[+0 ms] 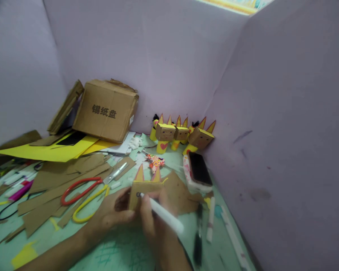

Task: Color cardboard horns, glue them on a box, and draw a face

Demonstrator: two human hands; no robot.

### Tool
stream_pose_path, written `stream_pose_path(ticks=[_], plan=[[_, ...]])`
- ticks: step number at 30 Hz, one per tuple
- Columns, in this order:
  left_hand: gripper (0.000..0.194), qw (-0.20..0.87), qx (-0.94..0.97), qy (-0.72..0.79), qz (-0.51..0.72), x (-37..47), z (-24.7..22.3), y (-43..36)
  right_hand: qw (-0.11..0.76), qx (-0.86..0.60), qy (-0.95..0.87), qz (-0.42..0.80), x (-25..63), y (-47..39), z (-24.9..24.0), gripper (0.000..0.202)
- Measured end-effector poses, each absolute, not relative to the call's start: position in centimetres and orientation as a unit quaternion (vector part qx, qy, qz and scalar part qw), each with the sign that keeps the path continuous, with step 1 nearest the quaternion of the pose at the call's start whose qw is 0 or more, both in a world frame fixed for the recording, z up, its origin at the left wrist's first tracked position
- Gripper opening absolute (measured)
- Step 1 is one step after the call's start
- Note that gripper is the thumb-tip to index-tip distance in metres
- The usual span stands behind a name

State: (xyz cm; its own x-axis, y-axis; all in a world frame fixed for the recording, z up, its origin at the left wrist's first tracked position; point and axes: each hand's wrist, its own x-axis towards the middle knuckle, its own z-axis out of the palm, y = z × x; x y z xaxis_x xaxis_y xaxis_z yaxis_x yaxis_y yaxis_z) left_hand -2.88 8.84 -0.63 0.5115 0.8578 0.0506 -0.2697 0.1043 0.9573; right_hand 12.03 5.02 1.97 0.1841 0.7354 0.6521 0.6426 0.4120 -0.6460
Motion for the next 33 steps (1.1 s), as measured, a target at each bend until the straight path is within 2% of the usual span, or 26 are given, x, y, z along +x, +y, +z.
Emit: stream_pose_path(ticks=[7, 14, 18, 22, 26, 33], plan=[[0.059, 0.697, 0.518, 0.280, 0.411, -2.9, -0.8, 9.0, 0.564, -0.521, -0.638, 0.061, 12.3, 4.8, 1.9, 0.016], [0.059, 0.701, 0.511, 0.290, 0.405, -3.0, -1.0, 9.0, 0.612, -0.495, -0.615, -0.038, 12.9, 4.4, 2.7, 0.005], [0.062, 0.694, 0.508, 0.309, 0.406, -2.9, -0.9, 8.9, 0.654, -0.508, -0.560, 0.012, 13.5, 4.6, 2.6, 0.002], [0.066, 0.696, 0.494, 0.324, 0.408, -2.9, -0.9, 8.8, 0.694, -0.535, -0.475, 0.081, 15.1, 4.5, 1.7, 0.012], [0.066, 0.696, 0.493, 0.328, 0.406, -3.0, -1.1, 9.0, 0.687, -0.509, -0.510, 0.091, 15.6, 4.4, 0.8, 0.017], [0.062, 0.685, 0.507, 0.331, 0.405, -3.0, -0.8, 9.0, 0.633, -0.513, -0.577, 0.052, 15.0, 4.4, 0.9, 0.014]])
